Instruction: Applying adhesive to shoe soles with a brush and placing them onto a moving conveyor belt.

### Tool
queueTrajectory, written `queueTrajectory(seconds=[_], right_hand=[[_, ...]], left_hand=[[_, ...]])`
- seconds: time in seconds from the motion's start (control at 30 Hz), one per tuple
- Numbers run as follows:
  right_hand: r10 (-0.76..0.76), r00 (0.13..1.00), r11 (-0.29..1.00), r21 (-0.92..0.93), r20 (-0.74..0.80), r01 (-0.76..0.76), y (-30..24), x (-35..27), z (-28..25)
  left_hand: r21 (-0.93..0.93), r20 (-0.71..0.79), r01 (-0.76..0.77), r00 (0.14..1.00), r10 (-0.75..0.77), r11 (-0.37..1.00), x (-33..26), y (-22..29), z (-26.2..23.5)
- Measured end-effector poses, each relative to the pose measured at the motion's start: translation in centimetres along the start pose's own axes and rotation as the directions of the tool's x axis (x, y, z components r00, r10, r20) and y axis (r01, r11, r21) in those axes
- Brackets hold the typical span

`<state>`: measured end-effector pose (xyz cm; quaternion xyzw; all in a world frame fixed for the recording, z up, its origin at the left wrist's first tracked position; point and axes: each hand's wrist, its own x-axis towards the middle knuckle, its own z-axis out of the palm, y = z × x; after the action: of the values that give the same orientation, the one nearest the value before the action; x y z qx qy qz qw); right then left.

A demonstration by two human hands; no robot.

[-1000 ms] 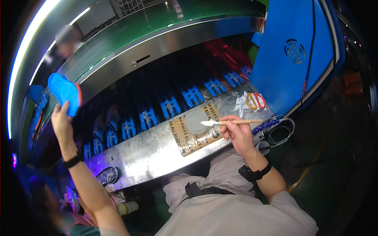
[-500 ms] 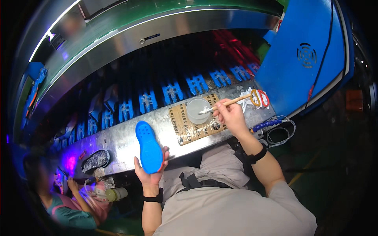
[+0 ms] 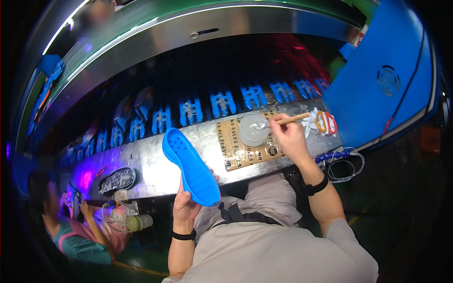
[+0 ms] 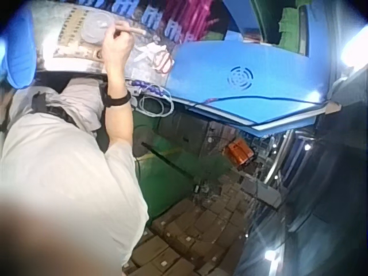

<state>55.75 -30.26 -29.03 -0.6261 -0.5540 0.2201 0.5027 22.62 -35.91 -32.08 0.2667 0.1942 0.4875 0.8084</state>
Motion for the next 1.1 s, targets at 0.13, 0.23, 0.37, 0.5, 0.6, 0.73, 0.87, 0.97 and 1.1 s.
queueTrajectory(seconds=[0.13, 0.23, 0.37, 0.5, 0.6, 0.73, 0.87, 0.97, 1.1], right_hand=[[-0.018, 1.0, 0.997, 0.078, 0.014, 0.017, -0.3, -0.4, 0.3], [0.053, 0.994, 0.949, 0.306, 0.093, -0.079, -2.0, -2.4, -0.1], [0.078, 0.924, 0.844, 0.468, 0.374, -0.261, -4.4, -5.5, 1.3], [-0.037, 0.913, 0.822, 0.531, 0.407, -0.203, -5.3, -5.9, 3.1], [-0.113, 0.912, 0.843, 0.525, 0.393, -0.122, -5.5, -5.6, 3.7], [-0.171, 0.908, 0.893, 0.449, 0.383, -0.022, -5.8, -5.5, 3.9], [-0.286, 0.902, 0.934, 0.303, 0.324, 0.187, -5.7, -5.6, 3.5], [-0.338, 0.888, 0.924, 0.291, 0.311, 0.25, -5.6, -6.1, 3.1], [-0.306, 0.88, 0.939, 0.268, 0.364, 0.216, -5.8, -7.1, 2.5]], left_hand=[[0.098, -0.045, -0.021, 0.999, 0.026, 0.995, -0.1, 0.8, 0.7], [0.148, -0.033, 0.012, 0.999, -0.007, 0.989, -0.5, 1.0, 1.1], [0.152, -0.019, 0.062, 0.998, -0.06, 0.986, -1.0, 0.7, 2.2], [0.178, -0.023, 0.067, 0.998, -0.064, 0.982, -1.2, 0.6, 3.4], [0.204, -0.015, 0.082, 0.997, -0.081, 0.975, -1.6, 0.9, 4.2], [0.218, -0.023, 0.08, 0.997, -0.077, 0.973, -1.9, 0.8, 5.0], [0.232, -0.011, 0.083, 0.997, -0.082, 0.969, -1.9, 0.9, 5.1], [0.241, 0.001, 0.087, 0.996, -0.09, 0.967, -1.6, 0.9, 4.9], [0.228, 0.003, 0.085, 0.996, -0.088, 0.97, -1.4, 0.8, 4.7]])
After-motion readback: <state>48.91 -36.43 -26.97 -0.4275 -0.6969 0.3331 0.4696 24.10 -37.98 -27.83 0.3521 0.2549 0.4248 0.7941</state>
